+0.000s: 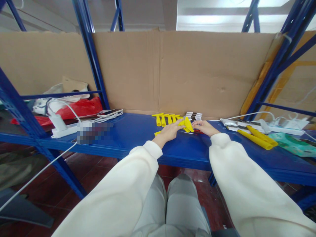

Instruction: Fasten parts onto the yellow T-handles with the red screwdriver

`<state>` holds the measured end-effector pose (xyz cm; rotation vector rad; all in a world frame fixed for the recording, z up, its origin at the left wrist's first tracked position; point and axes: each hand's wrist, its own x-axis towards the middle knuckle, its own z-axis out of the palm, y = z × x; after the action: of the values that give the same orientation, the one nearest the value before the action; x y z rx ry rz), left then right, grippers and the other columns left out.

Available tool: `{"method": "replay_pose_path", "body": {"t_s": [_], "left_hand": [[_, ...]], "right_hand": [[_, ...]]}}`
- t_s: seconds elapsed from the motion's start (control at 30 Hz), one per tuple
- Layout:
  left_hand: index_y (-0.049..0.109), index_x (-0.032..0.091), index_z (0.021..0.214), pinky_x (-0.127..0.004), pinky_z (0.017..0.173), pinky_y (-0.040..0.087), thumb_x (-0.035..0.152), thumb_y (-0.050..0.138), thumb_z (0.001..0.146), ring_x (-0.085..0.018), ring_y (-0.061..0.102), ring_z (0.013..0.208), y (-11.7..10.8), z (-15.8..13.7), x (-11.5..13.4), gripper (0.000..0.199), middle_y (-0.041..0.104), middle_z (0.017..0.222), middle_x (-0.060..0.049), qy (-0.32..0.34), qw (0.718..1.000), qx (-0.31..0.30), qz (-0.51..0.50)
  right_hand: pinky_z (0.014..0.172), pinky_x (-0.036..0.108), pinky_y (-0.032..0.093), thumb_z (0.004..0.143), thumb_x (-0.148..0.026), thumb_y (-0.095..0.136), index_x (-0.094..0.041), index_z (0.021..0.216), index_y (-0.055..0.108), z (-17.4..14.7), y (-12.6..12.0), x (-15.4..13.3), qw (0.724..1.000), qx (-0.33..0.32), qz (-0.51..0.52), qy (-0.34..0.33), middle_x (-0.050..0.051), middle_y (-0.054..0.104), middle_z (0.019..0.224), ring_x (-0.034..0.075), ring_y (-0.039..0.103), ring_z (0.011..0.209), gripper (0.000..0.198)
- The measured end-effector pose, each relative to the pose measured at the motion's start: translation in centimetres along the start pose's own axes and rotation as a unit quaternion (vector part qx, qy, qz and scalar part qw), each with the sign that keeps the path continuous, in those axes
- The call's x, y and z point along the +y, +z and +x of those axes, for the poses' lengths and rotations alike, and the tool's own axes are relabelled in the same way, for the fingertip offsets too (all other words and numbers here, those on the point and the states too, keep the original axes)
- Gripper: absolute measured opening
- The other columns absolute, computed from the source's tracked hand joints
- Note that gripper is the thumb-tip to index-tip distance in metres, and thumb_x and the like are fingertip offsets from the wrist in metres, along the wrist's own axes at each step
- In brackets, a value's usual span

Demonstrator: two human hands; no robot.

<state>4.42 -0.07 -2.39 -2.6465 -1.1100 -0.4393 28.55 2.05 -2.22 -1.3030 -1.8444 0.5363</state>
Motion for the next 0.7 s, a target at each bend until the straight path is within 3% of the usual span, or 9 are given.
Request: {"method": "replay_pose_path", "body": {"t_s": [0.27, 0.5, 0.7], "left_hand": [[0.055, 0.031, 0.149, -0.033, 0.106, 0.052, -0.001, 0.046, 0.089, -0.022, 0.062, 0.131, 0.7, 0.2, 0.2, 0.069, 0.035, 0.167, -0.004, 0.049, 0.998, -0.019, 0.037], [0.053, 0.024, 0.151, -0.032, 0.108, 0.050, -0.003, 0.042, 0.089, -0.021, 0.059, 0.135, 0.7, 0.1, 0.4, 0.068, 0.037, 0.166, -0.005, 0.052, 0.998, -0.026, 0.029], [0.052, 0.020, 0.151, -0.029, 0.112, 0.046, -0.003, 0.043, 0.089, -0.019, 0.053, 0.141, 0.7, 0.2, 0.1, 0.066, 0.039, 0.165, -0.008, 0.045, 0.998, -0.024, 0.022]], "right_hand": [[0.097, 0.041, 0.053, 0.072, -0.038, 0.069, -0.020, 0.069, 0.073, 0.5, 0.7, 0.6, 1.000, 0.016, -0.012, -0.013, 0.004, 0.078, 0.087, 0.023, 0.070, 0.090, 0.018], [0.100, 0.041, 0.052, 0.070, -0.036, 0.069, -0.022, 0.068, 0.072, 0.2, 0.4, -0.1, 0.999, 0.036, -0.005, -0.010, 0.003, 0.078, 0.086, 0.024, 0.071, 0.092, 0.015], [0.079, 0.038, 0.057, 0.074, -0.048, 0.068, -0.017, 0.070, 0.073, 0.3, -1.7, 1.3, 0.988, 0.140, -0.019, 0.070, 0.007, 0.074, 0.073, 0.027, 0.070, 0.081, 0.031]]}}
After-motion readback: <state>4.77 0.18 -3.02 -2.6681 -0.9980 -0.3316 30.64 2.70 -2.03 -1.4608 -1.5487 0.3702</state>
